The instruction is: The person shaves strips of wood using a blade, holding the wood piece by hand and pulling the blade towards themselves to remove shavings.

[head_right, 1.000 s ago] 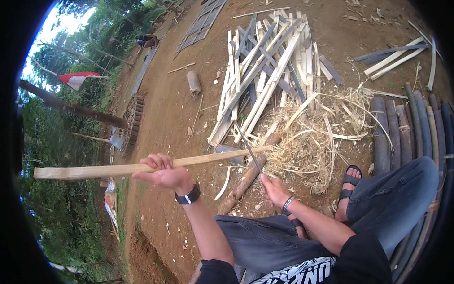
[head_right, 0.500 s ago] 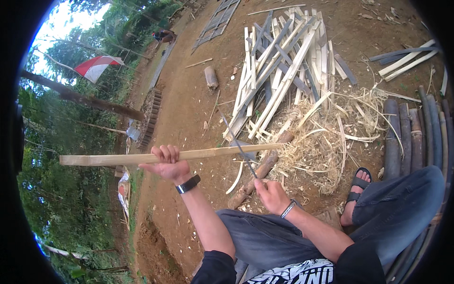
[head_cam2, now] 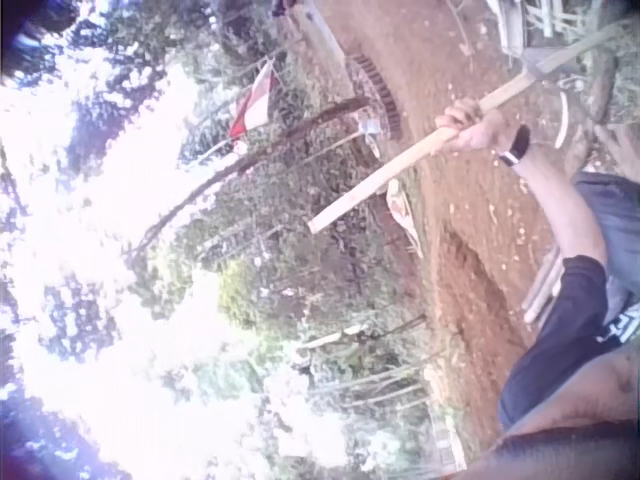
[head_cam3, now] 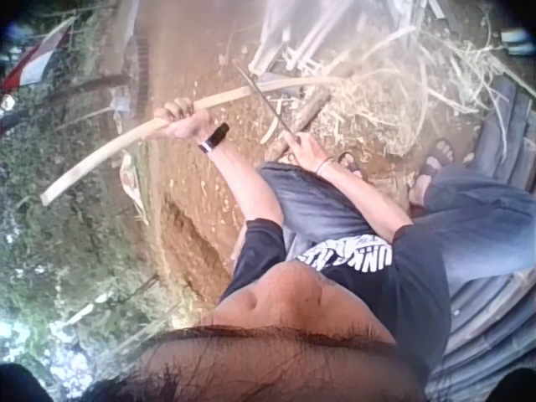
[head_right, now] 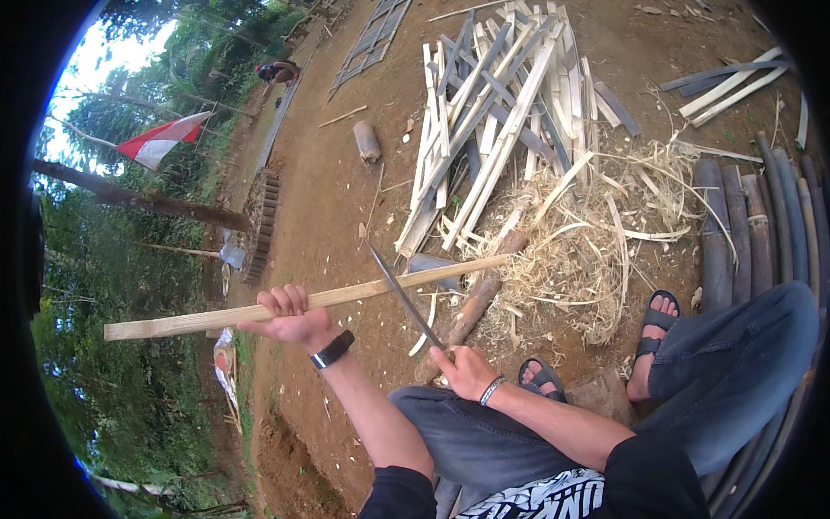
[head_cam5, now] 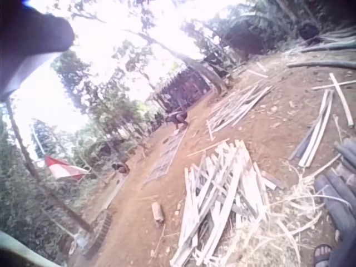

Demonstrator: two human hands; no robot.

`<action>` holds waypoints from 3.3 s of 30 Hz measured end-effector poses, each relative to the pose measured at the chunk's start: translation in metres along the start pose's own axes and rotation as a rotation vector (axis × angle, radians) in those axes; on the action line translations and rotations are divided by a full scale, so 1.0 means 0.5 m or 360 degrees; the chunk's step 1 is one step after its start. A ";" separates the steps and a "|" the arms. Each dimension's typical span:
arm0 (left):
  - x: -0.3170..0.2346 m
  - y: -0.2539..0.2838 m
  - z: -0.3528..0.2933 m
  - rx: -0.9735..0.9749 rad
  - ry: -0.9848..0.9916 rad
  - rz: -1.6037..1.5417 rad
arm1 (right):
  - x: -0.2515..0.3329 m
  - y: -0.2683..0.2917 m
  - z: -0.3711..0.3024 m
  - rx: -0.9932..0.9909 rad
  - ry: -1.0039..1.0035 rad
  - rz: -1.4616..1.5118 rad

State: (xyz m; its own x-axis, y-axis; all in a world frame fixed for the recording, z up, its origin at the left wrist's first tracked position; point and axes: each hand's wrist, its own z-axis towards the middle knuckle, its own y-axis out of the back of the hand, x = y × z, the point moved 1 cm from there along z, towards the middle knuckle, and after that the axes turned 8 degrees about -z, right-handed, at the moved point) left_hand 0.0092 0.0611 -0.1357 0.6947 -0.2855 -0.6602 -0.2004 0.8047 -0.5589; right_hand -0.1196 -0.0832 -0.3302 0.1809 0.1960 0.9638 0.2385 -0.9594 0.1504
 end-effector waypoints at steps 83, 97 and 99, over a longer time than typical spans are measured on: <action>0.055 -0.169 0.184 -0.0176 -0.0542 0.0880 | -0.435 0.128 0.107 0.0147 -0.0957 0.0216; -0.218 -0.377 0.250 -0.0501 -0.0682 0.0879 | -0.036 0.183 0.066 -0.0012 -0.0116 0.0751; -0.221 -0.382 0.212 -0.0580 -0.0623 0.0939 | 0.034 0.144 0.034 0.0040 0.0051 0.0765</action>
State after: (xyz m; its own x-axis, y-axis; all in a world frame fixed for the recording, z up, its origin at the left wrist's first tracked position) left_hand 0.0439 -0.0059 0.0971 0.5821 0.3927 -0.7120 -0.7773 0.5259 -0.3453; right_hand -0.0833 -0.1454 -0.3065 0.2469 -0.2750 0.9292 0.1583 -0.9346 -0.3186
